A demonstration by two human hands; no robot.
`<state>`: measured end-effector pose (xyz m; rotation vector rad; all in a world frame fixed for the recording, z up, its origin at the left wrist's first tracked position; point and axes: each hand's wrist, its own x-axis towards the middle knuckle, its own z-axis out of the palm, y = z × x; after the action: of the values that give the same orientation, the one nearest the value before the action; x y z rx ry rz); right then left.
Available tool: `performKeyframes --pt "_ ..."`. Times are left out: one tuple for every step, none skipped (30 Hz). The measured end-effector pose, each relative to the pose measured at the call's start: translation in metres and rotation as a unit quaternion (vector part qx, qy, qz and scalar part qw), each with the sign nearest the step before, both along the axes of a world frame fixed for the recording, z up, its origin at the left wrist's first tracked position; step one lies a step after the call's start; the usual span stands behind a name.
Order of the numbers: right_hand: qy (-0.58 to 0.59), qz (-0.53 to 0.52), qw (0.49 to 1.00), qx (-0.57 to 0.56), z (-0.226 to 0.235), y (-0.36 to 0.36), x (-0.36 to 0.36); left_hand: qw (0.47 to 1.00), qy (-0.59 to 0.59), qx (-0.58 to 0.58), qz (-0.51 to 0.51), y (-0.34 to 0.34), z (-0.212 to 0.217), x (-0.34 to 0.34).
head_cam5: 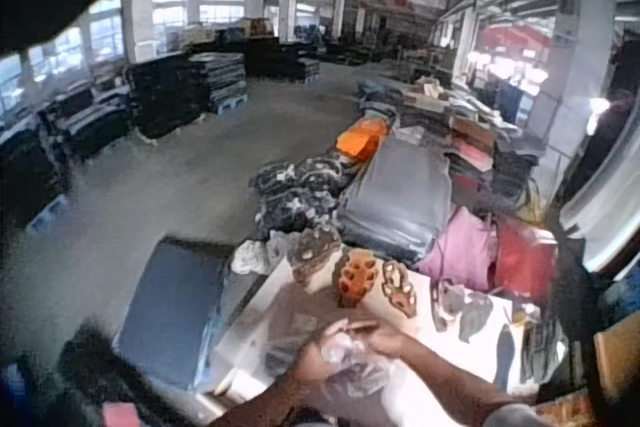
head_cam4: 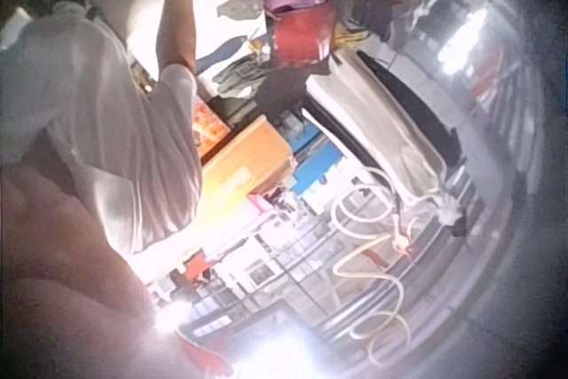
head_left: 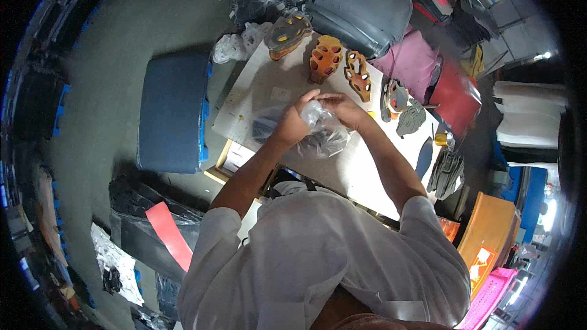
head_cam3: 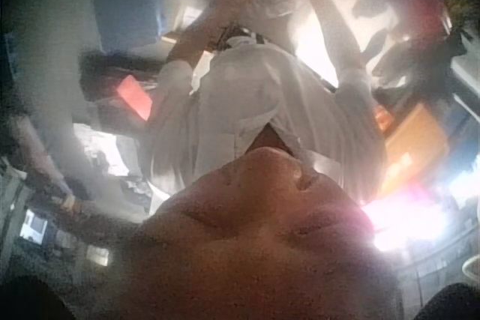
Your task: The person stacks gray shoe insoles on a workbench, then places them into clear plastic bags and seals them. The person repeats this process for multiple insoles, moving between the workbench and a nearby table to gather and pack the items.
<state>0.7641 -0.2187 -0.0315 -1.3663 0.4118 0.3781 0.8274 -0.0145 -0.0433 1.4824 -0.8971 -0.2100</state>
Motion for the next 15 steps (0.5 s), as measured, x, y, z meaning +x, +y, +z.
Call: performKeyframes --pt "0.014 -0.006 1.0 0.013 -0.002 0.004 -0.004 0.998 -0.025 0.041 0.027 0.0 0.0 0.002" --pt "0.029 -0.013 0.999 0.027 -0.003 0.008 -0.01 0.994 -0.059 0.084 0.044 0.001 0.0 0.004" --pt "0.042 -0.02 0.998 0.041 -0.001 0.008 -0.013 0.984 -0.091 0.133 0.078 0.003 0.001 0.006" --pt "-0.021 0.004 0.996 0.088 0.002 0.009 -0.017 0.987 -0.073 0.126 0.072 0.003 0.002 0.004" --pt "0.001 0.007 0.997 0.079 0.005 0.008 -0.018 0.988 -0.067 0.125 0.056 0.006 0.004 0.004" --pt "0.009 0.021 0.996 0.087 0.008 0.006 -0.018 0.989 -0.054 0.128 0.05 0.006 0.006 0.002" --pt "0.019 0.04 0.994 0.104 0.01 0.004 -0.018 0.988 -0.039 0.147 0.03 0.007 0.009 0.0" --pt "-0.04 0.05 0.998 -0.023 0.011 0.004 -0.016 0.992 -0.027 0.124 0.005 0.01 0.012 -0.001" --pt "-0.07 0.052 0.993 -0.08 0.012 0.003 -0.014 0.992 -0.012 0.118 -0.034 0.013 0.016 -0.002" --pt "-0.097 0.057 0.985 -0.131 0.012 0.002 -0.013 0.993 -0.003 0.103 -0.063 0.017 0.019 -0.002" --pt "-0.102 0.053 0.973 -0.2 0.012 0.001 -0.012 0.991 -0.011 0.11 -0.077 0.022 0.022 -0.002" --pt "-0.138 0.078 0.955 -0.249 0.013 -0.004 -0.013 0.991 -0.023 0.106 -0.084 0.028 0.024 -0.003" --pt "-0.099 0.087 0.959 -0.253 0.012 -0.009 -0.012 0.99 -0.029 0.107 -0.09 0.034 0.024 -0.005" --pt "-0.122 0.101 0.924 -0.348 0.012 -0.016 -0.012 0.982 -0.146 0.113 -0.044 0.042 0.022 -0.009" --pt "-0.177 0.126 0.882 -0.418 0.01 -0.024 -0.013 0.974 -0.185 0.124 -0.036 0.051 0.019 -0.014"
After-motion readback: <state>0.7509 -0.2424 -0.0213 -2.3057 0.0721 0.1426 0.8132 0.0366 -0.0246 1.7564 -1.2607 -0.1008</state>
